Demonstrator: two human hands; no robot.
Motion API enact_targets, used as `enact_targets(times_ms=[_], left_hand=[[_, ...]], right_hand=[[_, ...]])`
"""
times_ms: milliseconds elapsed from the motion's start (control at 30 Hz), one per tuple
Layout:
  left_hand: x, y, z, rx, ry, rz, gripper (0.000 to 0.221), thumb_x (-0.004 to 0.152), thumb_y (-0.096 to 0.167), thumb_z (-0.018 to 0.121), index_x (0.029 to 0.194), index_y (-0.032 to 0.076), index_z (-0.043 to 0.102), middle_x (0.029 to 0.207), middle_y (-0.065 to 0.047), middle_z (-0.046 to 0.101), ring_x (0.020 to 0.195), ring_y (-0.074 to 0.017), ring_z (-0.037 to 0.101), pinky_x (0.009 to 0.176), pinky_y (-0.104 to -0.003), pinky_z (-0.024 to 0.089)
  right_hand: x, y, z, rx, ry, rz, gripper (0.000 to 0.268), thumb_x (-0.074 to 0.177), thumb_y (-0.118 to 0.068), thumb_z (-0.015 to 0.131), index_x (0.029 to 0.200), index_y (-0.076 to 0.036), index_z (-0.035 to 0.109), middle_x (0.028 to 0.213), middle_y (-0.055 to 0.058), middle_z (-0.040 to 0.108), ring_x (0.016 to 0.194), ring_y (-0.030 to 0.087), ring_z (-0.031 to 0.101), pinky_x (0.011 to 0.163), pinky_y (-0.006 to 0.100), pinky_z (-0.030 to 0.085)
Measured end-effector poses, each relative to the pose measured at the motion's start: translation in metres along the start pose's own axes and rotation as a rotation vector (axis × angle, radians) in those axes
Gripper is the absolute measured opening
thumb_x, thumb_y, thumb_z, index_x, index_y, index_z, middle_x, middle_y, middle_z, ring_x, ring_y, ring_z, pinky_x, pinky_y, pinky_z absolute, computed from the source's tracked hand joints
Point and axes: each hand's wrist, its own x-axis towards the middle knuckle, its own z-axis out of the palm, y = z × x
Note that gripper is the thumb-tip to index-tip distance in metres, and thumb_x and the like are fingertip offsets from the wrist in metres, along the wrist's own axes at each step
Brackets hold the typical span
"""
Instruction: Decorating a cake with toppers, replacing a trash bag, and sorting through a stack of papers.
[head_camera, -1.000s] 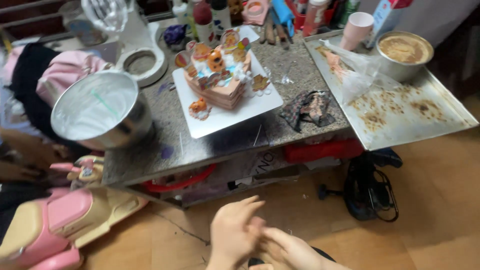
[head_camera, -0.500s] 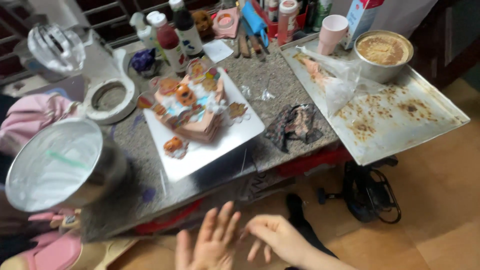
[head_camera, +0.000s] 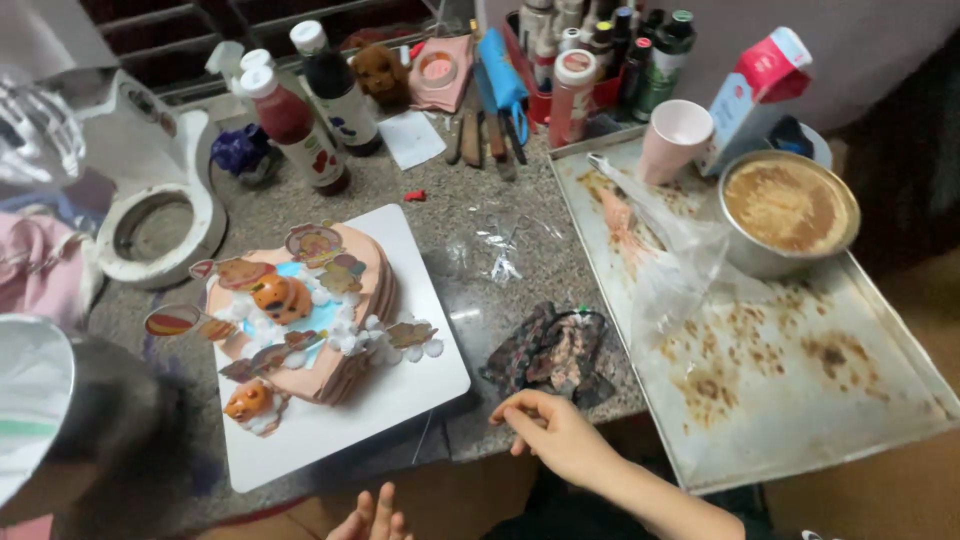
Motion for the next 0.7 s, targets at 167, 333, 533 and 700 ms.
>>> enact_targets(times_ms=[167, 333, 533, 700], left_hand=[[0.12, -0.052, 0.099, -0.139, 1.337, 0.518, 0.033, 0.099, 0.016, 0.051, 0.13, 0.019, 0.062, 0.152, -0.009, 0.064, 0.133, -0.0269, 0.063, 0.104, -0.043, 0.053], [0.194, -0.033, 0.125, 0.133, 1.53, 0.762, 0.068, 0.094, 0.016, 0.06, 0.154, -0.009, 0.04, 0.167, -0.03, 0.04, 0.154, -0.036, 0.043, 0.121, -0.041, 0.04], [0.19, -0.01, 0.088, 0.098, 1.4, 0.852, 0.038, 0.104, 0.012, 0.059, 0.133, -0.012, 0.052, 0.133, -0.023, 0.056, 0.118, -0.0299, 0.061, 0.105, -0.04, 0.057], [0.191, -0.014, 0.076, 0.311, 1.503, 0.898, 0.024, 0.105, 0.005, 0.061, 0.111, -0.015, 0.049, 0.114, -0.024, 0.058, 0.102, -0.0318, 0.067, 0.097, -0.039, 0.06]], right_hand=[[0.039, -0.005, -0.043, -0.124, -0.105, -0.016, 0.025, 0.1, -0.013, 0.062, 0.109, 0.0, 0.081, 0.094, 0.008, 0.082, 0.07, 0.013, 0.072, 0.067, 0.025, 0.057], [0.071, 0.02, -0.055, -0.077, -0.176, -0.009, 0.03, 0.101, -0.013, 0.059, 0.112, 0.004, 0.08, 0.111, 0.01, 0.085, 0.069, 0.017, 0.072, 0.061, 0.026, 0.051], [0.06, 0.009, -0.029, -0.093, -0.132, 0.103, 0.032, 0.103, -0.011, 0.057, 0.117, 0.006, 0.08, 0.116, 0.013, 0.085, 0.074, 0.02, 0.072, 0.064, 0.029, 0.054], [0.062, 0.021, -0.025, -0.051, -0.098, 0.12, 0.032, 0.102, -0.01, 0.057, 0.118, 0.005, 0.08, 0.116, 0.013, 0.086, 0.074, 0.019, 0.07, 0.064, 0.029, 0.053]])
